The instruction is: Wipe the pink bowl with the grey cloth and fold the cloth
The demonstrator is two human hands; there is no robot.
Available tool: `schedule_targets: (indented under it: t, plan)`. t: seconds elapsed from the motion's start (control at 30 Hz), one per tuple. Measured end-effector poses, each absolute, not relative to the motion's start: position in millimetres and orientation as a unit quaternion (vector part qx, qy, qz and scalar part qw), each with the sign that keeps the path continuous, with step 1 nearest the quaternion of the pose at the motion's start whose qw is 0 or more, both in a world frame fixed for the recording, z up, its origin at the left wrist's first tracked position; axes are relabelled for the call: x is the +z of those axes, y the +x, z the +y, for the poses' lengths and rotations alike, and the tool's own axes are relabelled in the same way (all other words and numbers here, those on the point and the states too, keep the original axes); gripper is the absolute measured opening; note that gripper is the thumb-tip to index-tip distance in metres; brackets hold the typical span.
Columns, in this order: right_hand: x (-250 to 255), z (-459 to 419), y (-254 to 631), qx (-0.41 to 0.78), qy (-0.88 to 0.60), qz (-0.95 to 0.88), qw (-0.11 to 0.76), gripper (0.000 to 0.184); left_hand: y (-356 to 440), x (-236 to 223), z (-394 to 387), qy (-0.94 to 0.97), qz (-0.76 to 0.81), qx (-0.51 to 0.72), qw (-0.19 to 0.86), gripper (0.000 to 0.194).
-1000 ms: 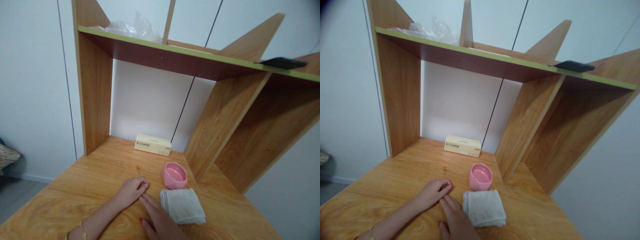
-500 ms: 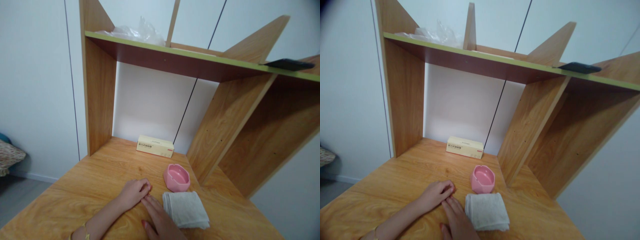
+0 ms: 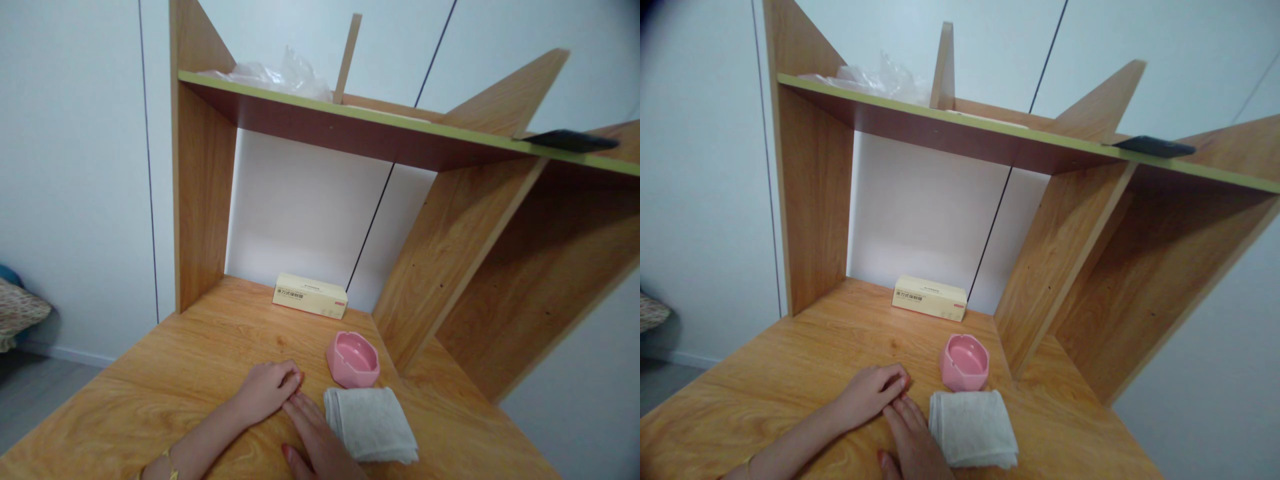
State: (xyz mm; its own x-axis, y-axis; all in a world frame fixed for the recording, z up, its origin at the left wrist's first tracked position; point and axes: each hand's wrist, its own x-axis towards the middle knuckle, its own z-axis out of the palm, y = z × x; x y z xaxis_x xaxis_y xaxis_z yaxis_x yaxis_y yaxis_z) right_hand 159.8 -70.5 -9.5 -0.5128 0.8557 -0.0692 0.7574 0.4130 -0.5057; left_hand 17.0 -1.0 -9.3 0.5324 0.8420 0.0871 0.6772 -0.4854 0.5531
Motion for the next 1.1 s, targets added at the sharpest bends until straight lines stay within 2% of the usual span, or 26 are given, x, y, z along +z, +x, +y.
schedule_targets:
  t: [0.27, 0.6, 0.83, 1.1]
  plan:
    - [-16.7, -69.3, 162.5, 0.249, -0.484, -0.83, 0.124, 0.059, 16.7, -9.8, -0.5, 0.839, 0.446, 0.18, 0.256, 0.027]
    - [-6.0, -72.8, 158.9, 0.25, -0.492, -0.828, 0.102, 0.059, 16.8, -11.2, 0.6, 0.842, 0.437, 0.186, 0.256, 0.025]
    - [-8.8, -76.1, 160.1, 0.261, -0.498, -0.818, 0.124, 0.057, 17.9, -10.5, -0.2, 0.841, 0.459, 0.168, 0.231, 0.031]
    - [-5.3, -78.2, 157.4, 0.258, -0.51, -0.815, 0.094, 0.06, 17.7, -15.7, 0.7, 0.849, 0.451, 0.176, 0.214, 0.031]
